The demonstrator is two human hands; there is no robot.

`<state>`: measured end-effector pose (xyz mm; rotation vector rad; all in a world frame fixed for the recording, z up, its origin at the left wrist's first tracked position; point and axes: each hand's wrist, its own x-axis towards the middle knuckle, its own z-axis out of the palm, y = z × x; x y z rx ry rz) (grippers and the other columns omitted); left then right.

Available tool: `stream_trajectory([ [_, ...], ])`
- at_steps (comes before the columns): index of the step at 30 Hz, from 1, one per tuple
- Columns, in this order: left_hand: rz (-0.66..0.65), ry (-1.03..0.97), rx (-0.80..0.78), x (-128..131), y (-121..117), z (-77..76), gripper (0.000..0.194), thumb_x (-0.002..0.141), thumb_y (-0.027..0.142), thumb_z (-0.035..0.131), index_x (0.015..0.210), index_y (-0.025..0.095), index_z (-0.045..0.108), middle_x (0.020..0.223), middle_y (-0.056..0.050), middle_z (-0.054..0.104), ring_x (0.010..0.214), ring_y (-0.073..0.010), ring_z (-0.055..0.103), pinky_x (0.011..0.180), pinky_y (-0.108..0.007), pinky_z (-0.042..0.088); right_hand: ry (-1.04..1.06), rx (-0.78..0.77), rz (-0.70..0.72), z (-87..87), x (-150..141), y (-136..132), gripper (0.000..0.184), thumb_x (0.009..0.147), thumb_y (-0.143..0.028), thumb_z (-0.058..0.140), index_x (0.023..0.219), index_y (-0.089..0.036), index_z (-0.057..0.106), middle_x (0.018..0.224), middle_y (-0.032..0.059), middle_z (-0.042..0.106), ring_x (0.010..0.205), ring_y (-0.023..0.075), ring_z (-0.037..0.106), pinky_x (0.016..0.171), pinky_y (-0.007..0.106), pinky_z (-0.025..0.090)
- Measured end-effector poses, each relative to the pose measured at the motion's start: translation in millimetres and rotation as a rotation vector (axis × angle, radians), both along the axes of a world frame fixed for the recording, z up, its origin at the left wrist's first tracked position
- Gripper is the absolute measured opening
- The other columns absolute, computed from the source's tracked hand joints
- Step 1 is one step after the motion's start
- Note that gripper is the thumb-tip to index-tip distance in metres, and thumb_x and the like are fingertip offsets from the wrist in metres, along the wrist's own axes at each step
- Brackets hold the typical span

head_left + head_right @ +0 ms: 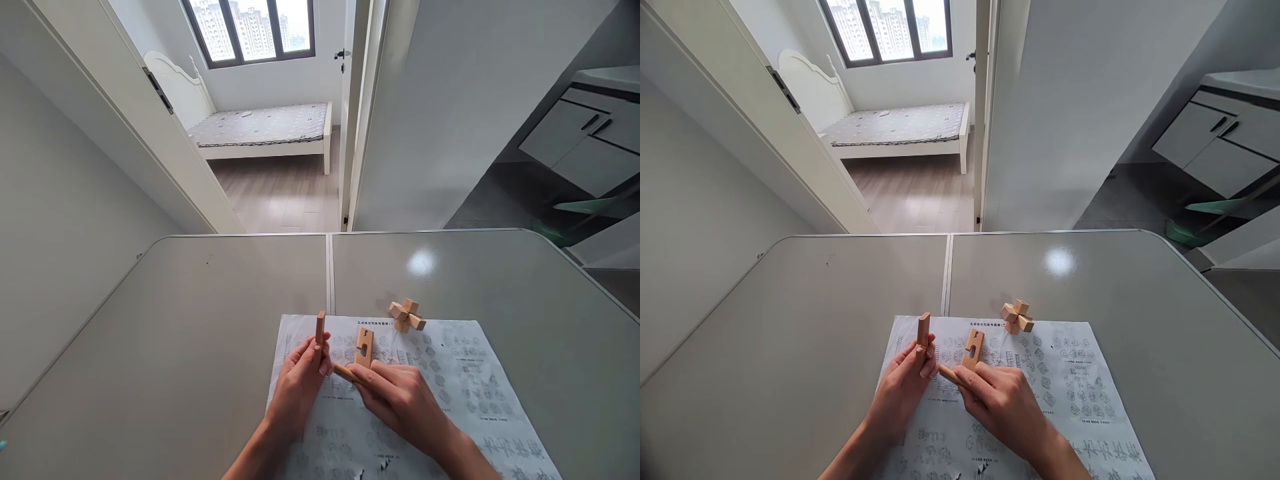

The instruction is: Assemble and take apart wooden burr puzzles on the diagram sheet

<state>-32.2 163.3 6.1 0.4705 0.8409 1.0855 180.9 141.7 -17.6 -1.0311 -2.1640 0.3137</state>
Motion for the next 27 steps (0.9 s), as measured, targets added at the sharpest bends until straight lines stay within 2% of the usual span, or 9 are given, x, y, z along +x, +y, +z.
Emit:
stream_trajectory([
  [4,0.003,-0.001,-0.011,-0.3,0.3,0.2,0.029,0.086,0.039,0.085,0.100,0.014,0.080,0.087,-0.002,0.053,0.067,-0.0100,0.039,0.075,-0.028,0.041,-0.002,-0.064,0.032,-3.4,1.5,-1.5,0.024,0.109,-0.022,0.052,0.125,-0.019,0.070,0.071,0.0002,0.066,0.056,0.0144,0.061,0.058,0.026,0.044],
  [10,0.017,-0.002,-0.003,0.5,1.1,0.6,0.028,0.086,0.038,0.085,0.097,0.013,0.079,0.088,-0.003,0.054,0.067,-0.0100,0.040,0.073,-0.028,0.040,-0.008,-0.092,-0.014,-1.5,2.2,0.1,0.031,0.113,-0.025,0.044,0.132,-0.018,0.068,0.079,0.0029,0.069,0.060,0.0149,0.066,0.057,0.024,0.049],
  [16,0.019,-0.003,0.020,2.4,1.6,2.1,0.025,0.088,0.037,0.083,0.094,0.013,0.077,0.086,-0.003,0.053,0.067,-0.0110,0.038,0.072,-0.030,0.038,0.126,-0.184,0.015,-8.4,6.3,1.2,0.037,0.111,-0.021,0.045,0.145,-0.023,0.060,0.093,0.0059,0.077,0.069,0.0161,0.073,0.065,0.025,0.059],
  [21,0.008,0.011,0.021,1.5,1.1,1.1,0.025,0.090,0.037,0.081,0.095,0.013,0.077,0.085,-0.002,0.051,0.067,-0.0110,0.038,0.073,-0.029,0.038,0.275,-0.274,0.077,-4.4,7.2,2.5,0.040,0.109,-0.016,0.047,0.146,-0.028,0.058,0.108,0.0068,0.079,0.087,0.0178,0.078,0.077,0.028,0.064],
  [27,0.011,0.075,-0.020,3.7,-0.9,6.7,0.029,0.090,0.043,0.079,0.094,0.015,0.072,0.080,0.001,0.048,0.068,-0.0121,0.039,0.072,-0.028,0.040,0.388,-0.330,0.101,0.8,8.0,5.0,0.036,0.110,-0.019,0.049,0.141,-0.027,0.065,0.102,0.0074,0.079,0.085,0.0195,0.076,0.075,0.030,0.064],
])
